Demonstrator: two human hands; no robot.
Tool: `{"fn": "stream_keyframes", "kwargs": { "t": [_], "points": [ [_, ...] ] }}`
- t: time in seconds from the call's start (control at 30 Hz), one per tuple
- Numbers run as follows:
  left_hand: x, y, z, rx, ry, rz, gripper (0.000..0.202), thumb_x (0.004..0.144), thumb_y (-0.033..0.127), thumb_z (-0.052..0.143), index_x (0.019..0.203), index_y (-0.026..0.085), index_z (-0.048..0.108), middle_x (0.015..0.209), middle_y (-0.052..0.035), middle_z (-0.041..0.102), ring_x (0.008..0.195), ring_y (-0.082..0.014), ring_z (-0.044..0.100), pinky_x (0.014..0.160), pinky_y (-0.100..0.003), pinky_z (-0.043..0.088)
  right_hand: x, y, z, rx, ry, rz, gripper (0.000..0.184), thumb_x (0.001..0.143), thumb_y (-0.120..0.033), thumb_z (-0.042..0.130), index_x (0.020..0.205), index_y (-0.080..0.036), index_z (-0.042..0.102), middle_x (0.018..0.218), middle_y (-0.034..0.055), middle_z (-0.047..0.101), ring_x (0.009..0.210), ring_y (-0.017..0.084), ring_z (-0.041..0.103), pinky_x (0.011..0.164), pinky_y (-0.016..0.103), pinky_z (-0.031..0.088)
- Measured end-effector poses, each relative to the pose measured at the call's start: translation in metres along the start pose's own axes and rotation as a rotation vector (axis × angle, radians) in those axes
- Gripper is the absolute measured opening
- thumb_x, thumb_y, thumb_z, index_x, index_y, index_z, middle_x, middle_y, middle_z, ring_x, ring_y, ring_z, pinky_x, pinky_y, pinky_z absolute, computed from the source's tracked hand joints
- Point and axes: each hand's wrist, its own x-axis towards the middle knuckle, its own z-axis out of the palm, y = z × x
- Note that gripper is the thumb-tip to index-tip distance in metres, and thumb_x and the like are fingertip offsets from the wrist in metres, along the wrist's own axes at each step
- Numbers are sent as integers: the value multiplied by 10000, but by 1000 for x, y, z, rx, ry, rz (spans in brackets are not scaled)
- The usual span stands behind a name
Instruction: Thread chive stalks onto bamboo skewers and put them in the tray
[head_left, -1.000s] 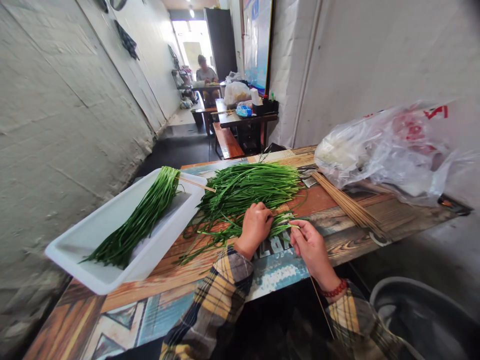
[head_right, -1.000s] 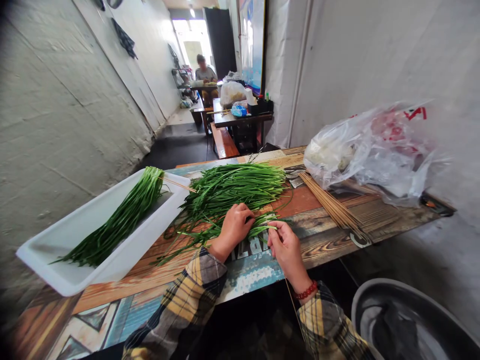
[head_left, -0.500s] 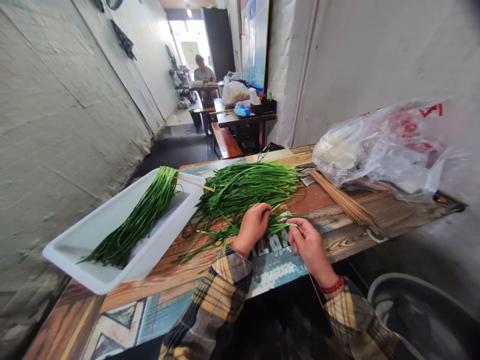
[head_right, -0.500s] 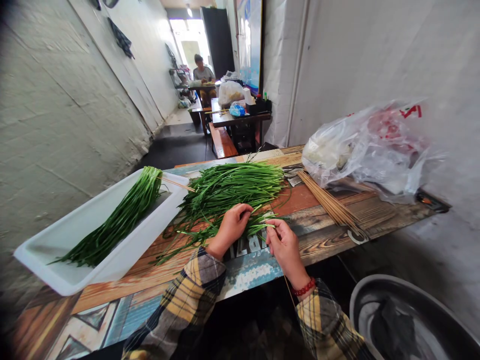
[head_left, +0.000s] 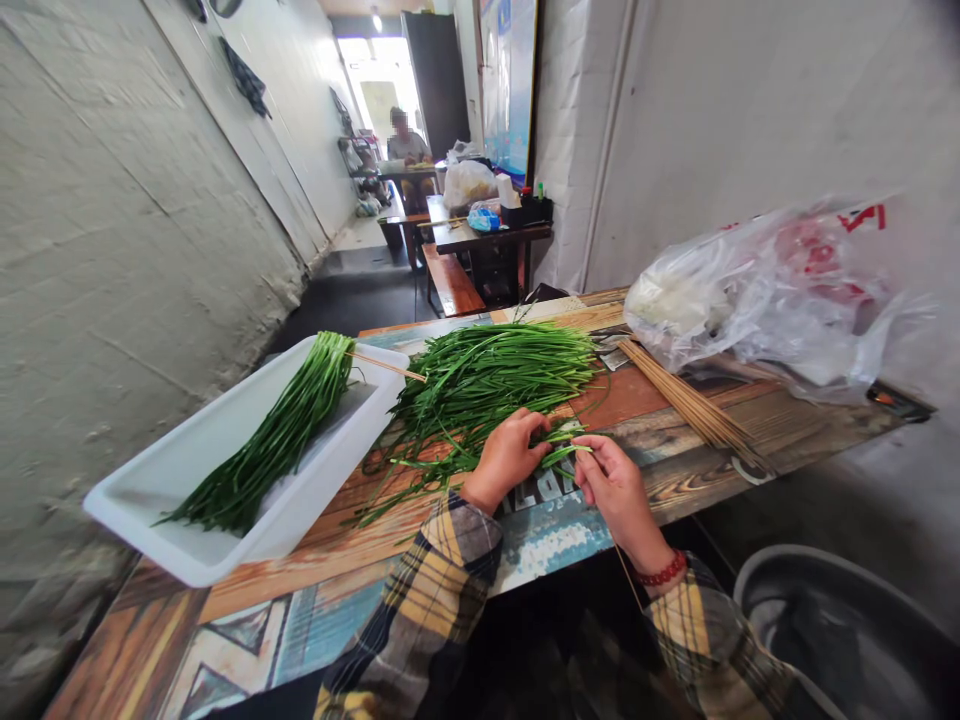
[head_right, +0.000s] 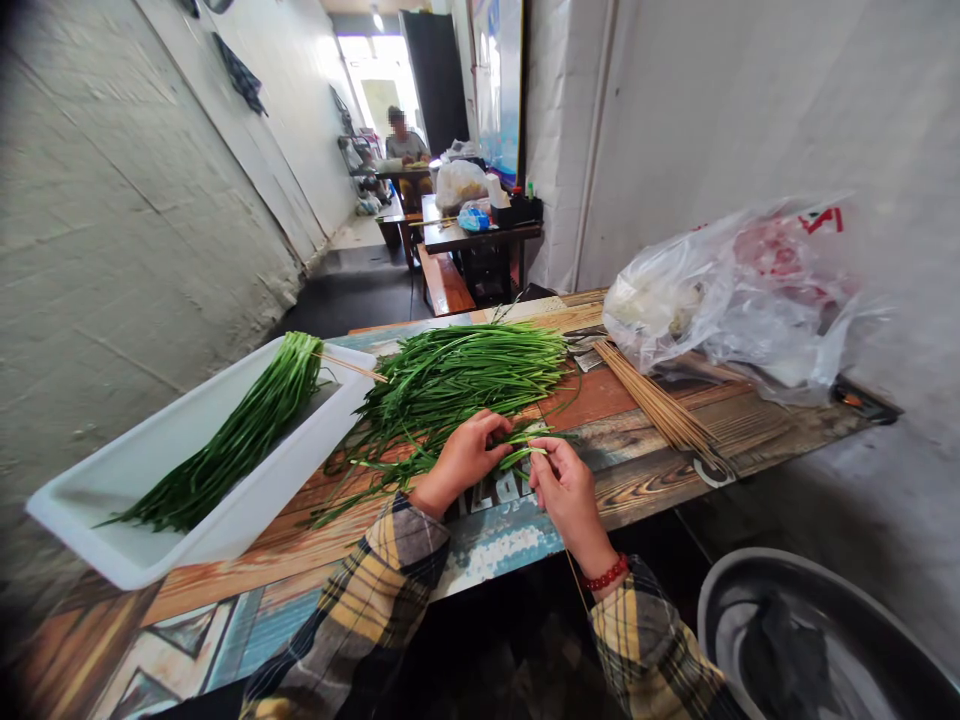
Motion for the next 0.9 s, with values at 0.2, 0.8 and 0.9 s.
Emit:
{"fn": "stream_keyframes", "kwargs": {
  "t": [0.2,0.8,0.9],
  "points": [
    [3,2,-2,-59,155,5,101,797,149,570,792,182,666,846,-31,603,807,-145,564,747,-267,445,1,0,1,-3,26,18,344,841,-467,573,1025,-177,557,580,-62,527,361,53,401,359,189,312],
    [0,24,-4,-432,50,21,127,808,195,591,833,132,698,796,-47,680,755,-136,604,719,-237,451,-1,-3,-2,-54,-4,8,369,860,-471,543,1072,-172,583,570,-58,517,374,61,402,368,192,318],
    [0,24,-4,-426,56,27,127,813,202,589,816,145,702,780,-42,680,740,-136,606,708,-237,455,-1,-1,-2,-68,-10,14,387,861,-471,537,1098,-172,601,563,-54,509,375,64,399,368,198,318]
  ]
}}
